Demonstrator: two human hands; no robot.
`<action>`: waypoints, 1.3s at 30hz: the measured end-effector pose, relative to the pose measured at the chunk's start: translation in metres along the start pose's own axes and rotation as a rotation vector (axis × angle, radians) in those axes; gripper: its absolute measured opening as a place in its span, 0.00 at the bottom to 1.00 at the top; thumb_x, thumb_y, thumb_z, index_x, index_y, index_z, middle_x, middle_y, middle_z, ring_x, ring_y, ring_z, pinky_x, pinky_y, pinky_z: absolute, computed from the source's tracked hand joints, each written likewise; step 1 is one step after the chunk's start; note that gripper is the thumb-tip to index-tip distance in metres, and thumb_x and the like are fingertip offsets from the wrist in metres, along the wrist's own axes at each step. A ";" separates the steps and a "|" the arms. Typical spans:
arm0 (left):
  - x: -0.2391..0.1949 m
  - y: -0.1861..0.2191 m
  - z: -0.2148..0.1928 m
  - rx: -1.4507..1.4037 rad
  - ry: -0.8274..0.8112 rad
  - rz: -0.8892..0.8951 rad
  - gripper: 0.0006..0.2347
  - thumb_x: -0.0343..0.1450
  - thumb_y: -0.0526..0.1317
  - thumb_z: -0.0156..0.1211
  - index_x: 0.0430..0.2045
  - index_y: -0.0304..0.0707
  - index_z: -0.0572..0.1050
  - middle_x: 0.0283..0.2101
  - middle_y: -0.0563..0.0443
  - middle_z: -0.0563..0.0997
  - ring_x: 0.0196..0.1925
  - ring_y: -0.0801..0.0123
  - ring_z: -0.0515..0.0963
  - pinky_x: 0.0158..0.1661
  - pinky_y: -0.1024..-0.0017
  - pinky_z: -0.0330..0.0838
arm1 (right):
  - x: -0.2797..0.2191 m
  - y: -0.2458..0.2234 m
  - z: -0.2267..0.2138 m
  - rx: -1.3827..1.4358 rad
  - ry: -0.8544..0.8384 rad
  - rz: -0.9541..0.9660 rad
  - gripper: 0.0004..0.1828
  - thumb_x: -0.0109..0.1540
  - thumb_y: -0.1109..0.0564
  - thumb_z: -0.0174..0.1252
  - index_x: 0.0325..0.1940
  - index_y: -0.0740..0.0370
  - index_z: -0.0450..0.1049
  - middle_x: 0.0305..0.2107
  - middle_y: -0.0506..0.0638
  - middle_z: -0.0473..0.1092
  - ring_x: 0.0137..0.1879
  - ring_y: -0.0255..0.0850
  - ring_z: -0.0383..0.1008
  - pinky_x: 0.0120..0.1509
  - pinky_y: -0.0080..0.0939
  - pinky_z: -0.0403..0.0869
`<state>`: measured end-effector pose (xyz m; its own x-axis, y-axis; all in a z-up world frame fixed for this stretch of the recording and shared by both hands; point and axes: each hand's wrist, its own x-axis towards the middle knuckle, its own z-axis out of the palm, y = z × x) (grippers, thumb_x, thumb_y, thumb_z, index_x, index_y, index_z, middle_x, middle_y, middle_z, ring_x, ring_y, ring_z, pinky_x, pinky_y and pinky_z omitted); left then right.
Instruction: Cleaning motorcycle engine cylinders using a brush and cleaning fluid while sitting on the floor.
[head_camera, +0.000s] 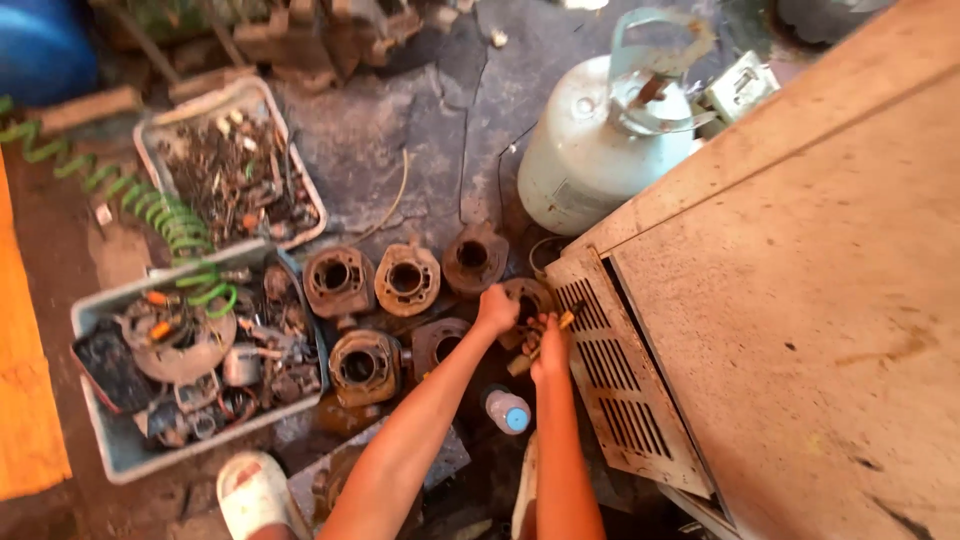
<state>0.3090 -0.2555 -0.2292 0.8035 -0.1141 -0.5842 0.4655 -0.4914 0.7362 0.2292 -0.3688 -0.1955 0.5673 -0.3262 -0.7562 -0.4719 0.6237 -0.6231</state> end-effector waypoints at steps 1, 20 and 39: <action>0.004 -0.001 -0.002 0.012 -0.003 0.016 0.18 0.76 0.42 0.52 0.39 0.16 0.79 0.42 0.20 0.82 0.49 0.35 0.82 0.43 0.49 0.79 | -0.002 -0.004 0.002 0.017 0.000 -0.011 0.14 0.74 0.46 0.38 0.43 0.55 0.62 0.32 0.52 0.75 0.19 0.38 0.57 0.22 0.36 0.59; -0.139 0.072 -0.111 -0.441 0.264 0.382 0.07 0.67 0.36 0.61 0.31 0.34 0.85 0.29 0.41 0.83 0.33 0.66 0.78 0.36 0.67 0.74 | -0.187 -0.096 0.054 -0.158 -0.275 -0.402 0.22 0.74 0.46 0.47 0.61 0.66 0.72 0.35 0.61 0.74 0.14 0.38 0.59 0.17 0.41 0.61; -0.352 -0.117 -0.154 -0.690 0.512 0.077 0.10 0.68 0.41 0.59 0.22 0.32 0.81 0.24 0.44 0.77 0.28 0.66 0.71 0.33 0.64 0.71 | -0.356 0.066 0.044 -0.447 -0.391 -0.184 0.22 0.71 0.47 0.49 0.58 0.69 0.70 0.30 0.58 0.72 0.13 0.35 0.59 0.13 0.38 0.59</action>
<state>0.0289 -0.0253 -0.0570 0.8333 0.3593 -0.4201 0.3904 0.1556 0.9074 0.0256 -0.1802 0.0415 0.8313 -0.0634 -0.5521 -0.5319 0.1970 -0.8235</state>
